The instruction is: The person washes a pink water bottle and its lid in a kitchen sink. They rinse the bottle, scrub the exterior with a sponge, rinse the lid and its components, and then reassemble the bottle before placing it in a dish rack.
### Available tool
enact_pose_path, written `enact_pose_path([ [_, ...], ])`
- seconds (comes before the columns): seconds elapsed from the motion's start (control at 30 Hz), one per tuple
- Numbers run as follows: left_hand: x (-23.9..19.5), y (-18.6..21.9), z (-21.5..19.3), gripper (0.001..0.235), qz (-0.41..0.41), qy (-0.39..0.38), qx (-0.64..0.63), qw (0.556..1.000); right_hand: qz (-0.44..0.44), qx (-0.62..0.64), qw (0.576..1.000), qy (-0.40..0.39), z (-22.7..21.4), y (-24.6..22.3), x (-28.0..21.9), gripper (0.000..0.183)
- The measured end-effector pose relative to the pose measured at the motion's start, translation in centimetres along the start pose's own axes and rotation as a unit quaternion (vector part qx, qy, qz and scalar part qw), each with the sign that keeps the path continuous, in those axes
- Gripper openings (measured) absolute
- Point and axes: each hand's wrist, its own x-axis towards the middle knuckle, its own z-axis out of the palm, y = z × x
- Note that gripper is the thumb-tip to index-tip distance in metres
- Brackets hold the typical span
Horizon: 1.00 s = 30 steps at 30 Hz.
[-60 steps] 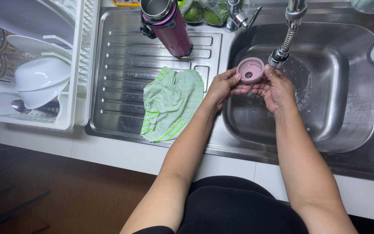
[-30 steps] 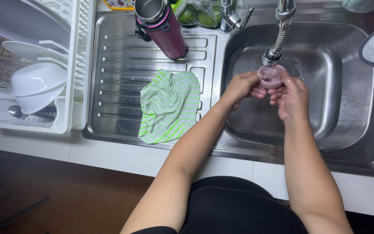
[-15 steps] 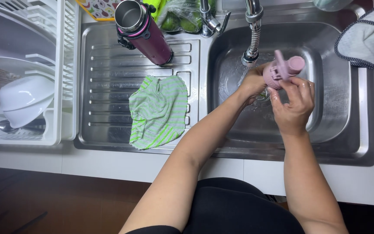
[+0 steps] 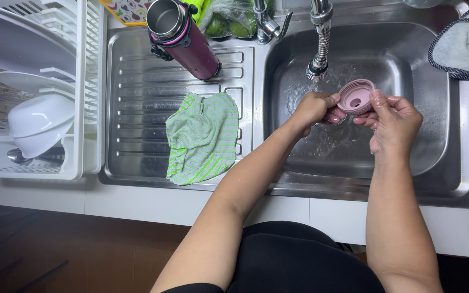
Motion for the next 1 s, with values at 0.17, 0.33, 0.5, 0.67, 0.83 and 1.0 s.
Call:
enact_pose_path([
  [0.17, -0.7, 1.0, 0.4, 0.036, -0.009, -0.007, 0.003, 1.000, 0.008, -0.011, 1.000, 0.010, 0.3, -1.3, -0.3, 0.025],
  [0.33, -1.3, 1.8, 0.5, 0.036, -0.019, 0.002, 0.011, 1.000, 0.024, -0.011, 0.999, 0.028, 0.5, -1.7, -0.1, 0.028],
  [0.5, -0.6, 1.1, 0.3, 0.038, -0.017, -0.012, 0.015, 1.000, 0.012, -0.051, 0.998, 0.032, 0.7, -2.1, -0.3, 0.030],
  [0.67, -0.4, 0.8, 0.7, 0.036, -0.020, -0.027, 0.010, 0.999, -0.022, -0.114, 0.993, 0.019, 0.6, -2.5, -0.3, 0.028],
  [0.83, 0.3, 0.0, -0.1, 0.033, -0.018, -0.025, -0.003, 1.000, -0.050, -0.128, 0.990, -0.023, 1.4, -1.9, -0.1, 0.019],
  [1.0, -0.8, 0.8, -2.1, 0.031, -0.016, 0.017, 0.015, 1.000, -0.043, -0.132, 0.987, -0.075, 2.9, -0.5, 0.1, 0.026],
])
